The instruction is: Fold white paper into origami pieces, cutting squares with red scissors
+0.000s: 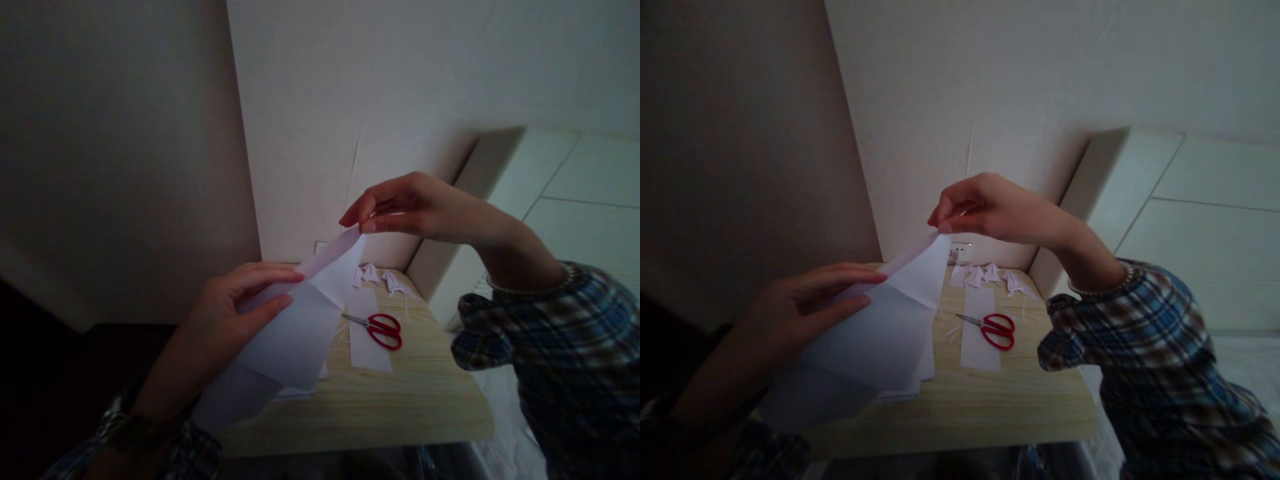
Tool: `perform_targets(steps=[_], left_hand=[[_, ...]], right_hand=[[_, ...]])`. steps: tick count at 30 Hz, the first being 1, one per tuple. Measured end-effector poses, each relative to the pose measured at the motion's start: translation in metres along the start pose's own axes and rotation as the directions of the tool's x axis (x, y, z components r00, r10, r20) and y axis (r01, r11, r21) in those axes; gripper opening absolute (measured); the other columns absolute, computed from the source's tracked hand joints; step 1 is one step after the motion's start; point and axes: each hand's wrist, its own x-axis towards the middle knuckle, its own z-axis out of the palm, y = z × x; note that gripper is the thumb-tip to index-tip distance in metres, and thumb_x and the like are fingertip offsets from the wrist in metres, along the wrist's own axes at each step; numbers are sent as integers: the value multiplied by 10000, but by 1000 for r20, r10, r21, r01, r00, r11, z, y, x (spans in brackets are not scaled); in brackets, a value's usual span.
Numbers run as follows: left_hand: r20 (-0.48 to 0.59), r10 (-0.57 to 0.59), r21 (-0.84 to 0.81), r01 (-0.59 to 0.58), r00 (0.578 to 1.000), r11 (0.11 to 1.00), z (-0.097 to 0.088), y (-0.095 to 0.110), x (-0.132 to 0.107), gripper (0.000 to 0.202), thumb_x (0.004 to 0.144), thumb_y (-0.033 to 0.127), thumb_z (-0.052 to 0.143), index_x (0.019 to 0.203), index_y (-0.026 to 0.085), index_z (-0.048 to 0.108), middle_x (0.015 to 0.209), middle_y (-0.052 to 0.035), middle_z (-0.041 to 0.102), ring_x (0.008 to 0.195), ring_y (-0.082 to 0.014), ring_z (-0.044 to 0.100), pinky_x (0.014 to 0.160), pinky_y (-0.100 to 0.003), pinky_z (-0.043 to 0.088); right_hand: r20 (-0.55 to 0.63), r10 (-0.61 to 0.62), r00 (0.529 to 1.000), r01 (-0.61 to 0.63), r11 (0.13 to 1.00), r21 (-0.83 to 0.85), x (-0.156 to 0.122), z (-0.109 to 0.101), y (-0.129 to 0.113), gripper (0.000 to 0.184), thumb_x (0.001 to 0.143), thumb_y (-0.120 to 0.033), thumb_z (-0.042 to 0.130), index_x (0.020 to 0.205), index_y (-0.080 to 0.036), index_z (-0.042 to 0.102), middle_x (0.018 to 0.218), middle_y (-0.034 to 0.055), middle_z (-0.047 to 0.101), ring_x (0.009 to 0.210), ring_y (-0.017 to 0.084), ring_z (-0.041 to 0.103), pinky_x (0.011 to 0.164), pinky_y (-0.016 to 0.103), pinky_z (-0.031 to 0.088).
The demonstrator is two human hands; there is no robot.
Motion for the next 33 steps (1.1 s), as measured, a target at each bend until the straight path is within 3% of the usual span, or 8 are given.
perform_targets(steps=[7,14,18,21,24,26,30,33], left_hand=[[22,56,22,-56,998,998,-4,0,0,250,731,214,634,946,283,740,1088,11,710,1018,-191,633,956,-313,463],[124,-82,-219,108,989,970,-3,-6,-1,233,732,249,671,957,247,735,1107,-21,716,943,-204,677,832,-277,520],[164,-196,-346,243,967,906,4,-17,-2,218,697,285,733,909,237,728,928,-27,762,804,-195,700,656,-223,523],[221,-247,-413,320,943,853,10,-28,2,298,693,318,748,973,227,700,832,-39,764,710,-199,695,598,-236,516],[308,-219,-486,351,926,801,17,-38,11,351,714,310,738,1046,226,662,899,-55,756,759,-213,699,660,-270,534],[325,-175,-526,332,929,783,21,-44,18,345,710,292,744,1036,225,651,960,-55,746,809,-213,694,698,-273,534],[206,-144,-514,232,968,826,25,-50,27,317,692,281,760,992,216,679,1012,-34,731,909,-192,667,773,-233,502],[135,-181,-533,226,974,815,22,-53,26,326,687,340,761,968,186,702,951,-45,742,847,-197,673,695,-224,507]], right_hand=[[-47,-15,999,17,999,36,-3,8,1,79,804,-270,671,790,-201,707,970,18,724,891,186,653,752,304,539],[-140,-14,990,37,986,165,-8,14,9,195,822,-371,651,719,-208,680,712,-6,655,723,132,613,678,248,504],[-221,-10,975,74,956,283,-6,22,16,182,793,-328,689,681,-186,664,657,-32,621,647,91,580,643,207,484],[-235,6,972,90,914,397,-3,29,19,174,807,-339,670,735,-180,665,781,-2,688,771,125,628,727,244,495],[-213,-37,976,145,843,518,3,36,23,202,833,-390,631,814,-191,663,1060,41,698,992,179,620,855,316,483],[-194,-58,979,158,818,553,8,39,27,213,823,-400,639,850,-191,664,1152,48,666,1024,181,605,879,318,472],[-226,14,974,119,817,564,15,38,35,167,789,-333,679,771,-172,640,833,-5,667,764,113,603,748,245,478],[-336,39,941,165,814,558,15,33,39,153,762,-280,692,695,-168,612,686,-43,592,640,75,548,662,204,453]])
